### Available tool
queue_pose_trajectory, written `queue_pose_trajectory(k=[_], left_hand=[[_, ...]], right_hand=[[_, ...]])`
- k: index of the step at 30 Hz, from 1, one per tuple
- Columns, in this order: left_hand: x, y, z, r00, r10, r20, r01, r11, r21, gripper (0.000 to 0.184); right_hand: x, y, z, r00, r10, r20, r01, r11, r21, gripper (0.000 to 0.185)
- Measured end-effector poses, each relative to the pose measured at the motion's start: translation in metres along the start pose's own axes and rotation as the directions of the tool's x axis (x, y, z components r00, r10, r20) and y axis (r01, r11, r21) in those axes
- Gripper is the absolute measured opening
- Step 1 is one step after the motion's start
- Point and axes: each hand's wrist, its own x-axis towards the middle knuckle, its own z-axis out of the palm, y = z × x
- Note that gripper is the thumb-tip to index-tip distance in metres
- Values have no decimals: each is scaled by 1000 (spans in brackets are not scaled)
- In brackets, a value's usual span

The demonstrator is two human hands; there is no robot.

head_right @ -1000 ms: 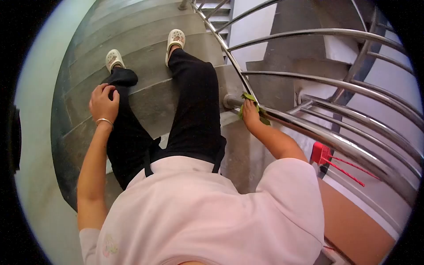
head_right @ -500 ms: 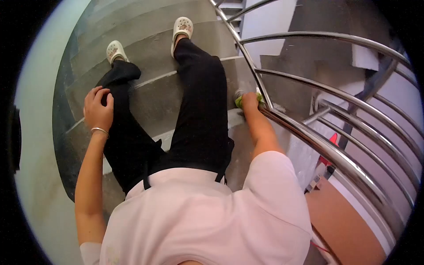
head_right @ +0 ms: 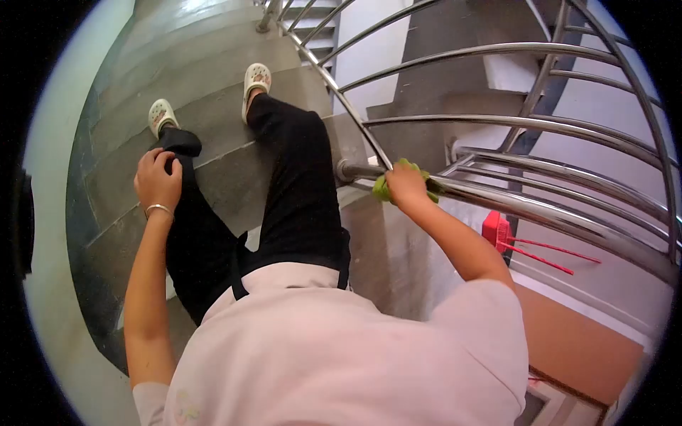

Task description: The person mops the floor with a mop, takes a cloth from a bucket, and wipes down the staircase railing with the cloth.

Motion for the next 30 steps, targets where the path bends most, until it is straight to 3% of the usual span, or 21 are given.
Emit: queue_pose_trajectory(k=[1,3,4,6,7,9,11,12,13,16,18,23,25,27,29,30], left_hand=[[0,0,0,1000,-2,3,2,1000,5,15],[-1,1,-1,1000,0,-7,0,1000,13,15],[-1,3,-2,1000,1,-1,-1,1000,13,15],[0,2,0,1000,8,9,-8,1000,1,14],[-1,3,0,1000,17,-7,-17,1000,7,14],[-1,6,-2,1000,11,13,-11,999,34,14],[0,7,-1,1000,14,9,-14,999,29,14],[0,9,-1,1000,6,8,-6,999,36,14],[-1,9,-1,1000,3,15,-4,999,46,14],[1,10,-2,1000,-11,15,10,998,58,14],[0,9,-1,1000,-24,-3,24,997,67,13],[8,13,-3,998,-59,18,58,997,57,11],[9,15,-3,998,-49,27,47,996,71,11],[11,16,-5,999,-43,28,40,996,85,11],[10,15,-6,999,-26,27,24,997,80,12],[9,13,-6,999,-25,33,22,997,78,12]], right_hand=[[-6,6,-22,989,105,-105,-94,989,111,23],[-13,22,-50,894,158,-420,-89,980,179,26],[-13,26,-63,887,164,-431,-93,979,181,26],[-5,36,-81,663,52,-747,-146,987,-62,27],[1,45,-80,650,60,-758,-153,987,-54,27],[18,69,-70,658,-128,-742,-197,922,-334,27],[51,83,-58,700,-114,-705,-192,921,-340,26],[71,81,-57,870,26,-493,-180,946,-268,23],[84,75,-53,965,145,-220,-187,965,-186,21],[131,60,-15,959,102,-264,-151,974,-171,16],[159,45,5,977,166,-133,-174,984,-51,16],[196,16,29,981,179,-80,-172,981,89,18],[209,4,38,937,324,-128,-286,926,246,18],[227,-3,47,935,352,-42,-327,902,282,19],[250,-12,60,794,596,-119,-514,763,391,22],[262,-13,67,760,648,-53,-541,676,500,25]])
